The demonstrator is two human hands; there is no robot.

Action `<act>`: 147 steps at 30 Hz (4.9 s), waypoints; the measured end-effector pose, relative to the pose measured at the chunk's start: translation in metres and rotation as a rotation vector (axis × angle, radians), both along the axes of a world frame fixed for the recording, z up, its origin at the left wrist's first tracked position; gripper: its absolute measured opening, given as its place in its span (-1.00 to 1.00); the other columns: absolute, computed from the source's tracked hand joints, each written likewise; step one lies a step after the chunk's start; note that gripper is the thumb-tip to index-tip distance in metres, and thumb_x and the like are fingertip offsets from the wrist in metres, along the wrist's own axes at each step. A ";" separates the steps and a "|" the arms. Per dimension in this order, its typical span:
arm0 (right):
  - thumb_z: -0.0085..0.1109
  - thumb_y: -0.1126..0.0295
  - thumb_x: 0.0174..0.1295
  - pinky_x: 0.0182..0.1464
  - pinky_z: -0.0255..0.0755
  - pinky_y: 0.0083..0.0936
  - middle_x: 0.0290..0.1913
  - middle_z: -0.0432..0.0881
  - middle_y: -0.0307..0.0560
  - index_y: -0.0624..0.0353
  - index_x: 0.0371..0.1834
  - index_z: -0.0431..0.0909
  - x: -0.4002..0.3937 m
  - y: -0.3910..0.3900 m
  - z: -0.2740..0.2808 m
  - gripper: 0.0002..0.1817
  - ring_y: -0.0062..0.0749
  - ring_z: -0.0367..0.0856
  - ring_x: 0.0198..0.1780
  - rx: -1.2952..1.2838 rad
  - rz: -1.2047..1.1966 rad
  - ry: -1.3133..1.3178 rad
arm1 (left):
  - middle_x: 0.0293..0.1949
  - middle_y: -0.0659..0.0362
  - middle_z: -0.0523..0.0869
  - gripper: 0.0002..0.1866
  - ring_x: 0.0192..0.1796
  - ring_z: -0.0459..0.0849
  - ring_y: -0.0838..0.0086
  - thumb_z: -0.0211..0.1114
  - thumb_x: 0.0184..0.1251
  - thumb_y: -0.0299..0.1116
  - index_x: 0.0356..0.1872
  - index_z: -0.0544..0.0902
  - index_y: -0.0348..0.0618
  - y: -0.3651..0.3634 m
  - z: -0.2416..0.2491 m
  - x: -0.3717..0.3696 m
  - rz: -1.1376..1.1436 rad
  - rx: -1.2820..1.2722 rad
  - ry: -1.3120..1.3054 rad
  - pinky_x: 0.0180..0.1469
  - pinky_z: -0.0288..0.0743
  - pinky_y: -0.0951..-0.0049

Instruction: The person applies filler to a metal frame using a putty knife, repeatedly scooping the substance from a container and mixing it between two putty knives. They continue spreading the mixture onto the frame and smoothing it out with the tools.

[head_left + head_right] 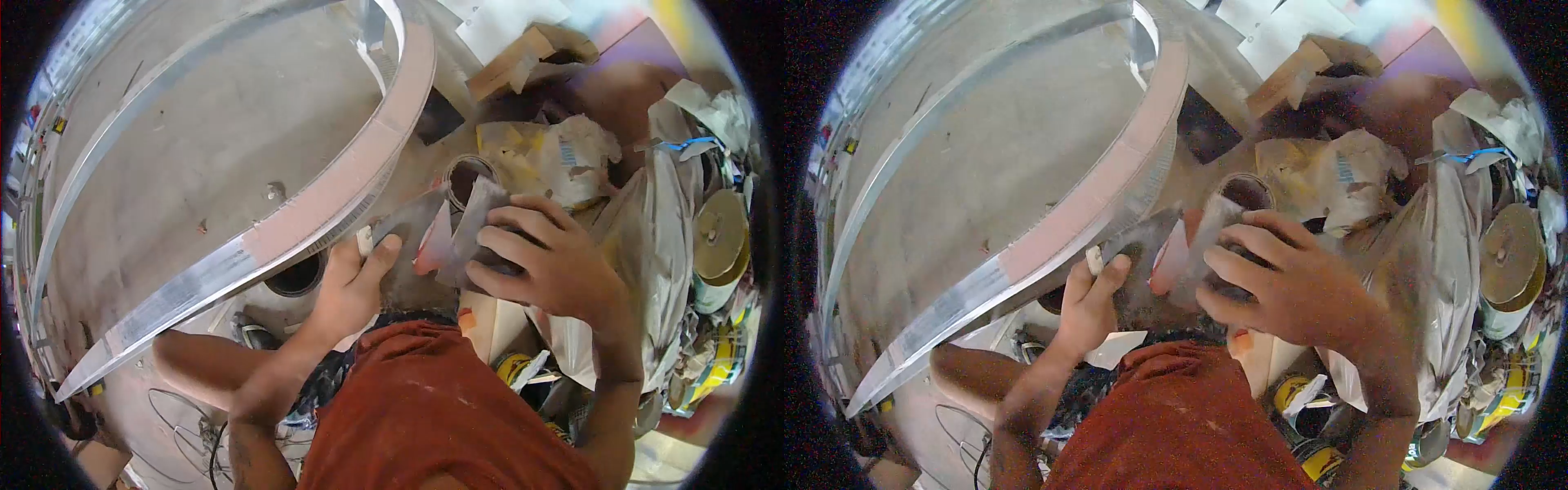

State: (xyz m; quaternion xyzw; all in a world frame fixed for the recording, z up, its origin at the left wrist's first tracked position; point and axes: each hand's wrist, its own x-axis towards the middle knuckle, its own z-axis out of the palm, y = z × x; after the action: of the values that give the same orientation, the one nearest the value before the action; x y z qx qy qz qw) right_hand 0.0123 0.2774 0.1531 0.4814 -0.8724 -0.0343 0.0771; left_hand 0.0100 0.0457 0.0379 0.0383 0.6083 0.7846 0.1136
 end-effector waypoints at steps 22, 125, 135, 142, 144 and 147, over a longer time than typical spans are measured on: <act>0.41 0.39 -0.20 0.25 0.31 -0.15 0.12 0.41 -0.04 -0.18 -0.13 0.65 0.014 -0.016 -0.127 -0.56 -0.15 0.41 0.17 -1.437 -0.281 -0.456 | -0.03 0.13 0.62 -0.57 0.01 0.60 0.41 0.17 0.36 -0.16 0.12 0.49 -0.25 0.027 0.006 -0.002 -0.101 0.619 -0.472 0.12 0.44 0.36; 0.24 0.33 -0.12 0.16 0.45 -0.20 0.05 0.45 -0.15 -0.19 -0.04 0.59 0.009 0.010 -0.011 -0.55 -0.13 0.45 0.12 -0.274 -0.069 0.044 | -0.49 0.17 0.53 -0.71 -0.40 0.42 0.56 0.12 0.43 -0.29 -0.10 0.58 -0.36 0.007 0.025 0.015 0.066 -0.331 0.083 -0.31 0.35 0.45; 0.39 0.41 -0.26 0.10 0.43 -0.20 0.00 0.49 -0.09 -0.01 -0.19 0.64 0.024 -0.015 -0.079 -0.58 -0.05 0.50 0.01 -1.187 -0.065 -0.330 | -0.10 0.16 0.62 -0.66 -0.15 0.61 0.47 0.12 0.38 -0.23 0.00 0.53 -0.28 0.043 0.001 0.019 0.212 0.622 -0.430 -0.09 0.49 0.44; 0.16 0.34 0.22 0.22 0.34 -0.33 0.15 0.48 -0.04 0.22 0.10 0.42 0.006 0.013 -0.160 -0.60 -0.24 0.48 0.11 -0.984 -0.714 -0.143 | -0.14 0.17 0.63 -0.62 -0.08 0.61 0.45 0.16 0.41 -0.15 -0.02 0.57 -0.32 0.045 0.014 0.026 0.089 0.360 -0.157 0.00 0.48 0.42; 0.12 0.25 0.30 0.24 0.33 -0.30 0.13 0.53 -0.06 0.20 0.06 0.47 0.014 0.020 -0.162 -0.65 -0.19 0.48 0.17 -1.427 -0.915 -0.196 | -0.17 0.17 0.63 -0.58 -0.17 0.58 0.53 0.17 0.41 -0.09 0.01 0.56 -0.29 0.045 -0.004 0.013 0.283 0.148 -0.170 -0.12 0.47 0.43; 0.11 0.33 0.33 0.20 0.40 -0.36 -0.02 0.60 -0.10 0.26 0.09 0.47 0.044 -0.003 -0.088 -0.67 -0.37 0.57 0.04 -2.662 -0.656 -0.680 | -0.39 0.23 0.57 -0.56 -0.41 0.48 0.67 0.09 0.46 0.02 -0.10 0.53 -0.23 0.055 -0.003 0.003 0.421 0.299 -0.213 -0.43 0.32 0.55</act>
State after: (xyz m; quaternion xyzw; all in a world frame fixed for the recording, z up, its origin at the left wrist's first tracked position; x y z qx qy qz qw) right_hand 0.0567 0.2741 0.0649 -0.1877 -0.2985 0.9032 0.2448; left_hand 0.0126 0.1005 0.0352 -0.1555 0.4647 0.8717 0.0045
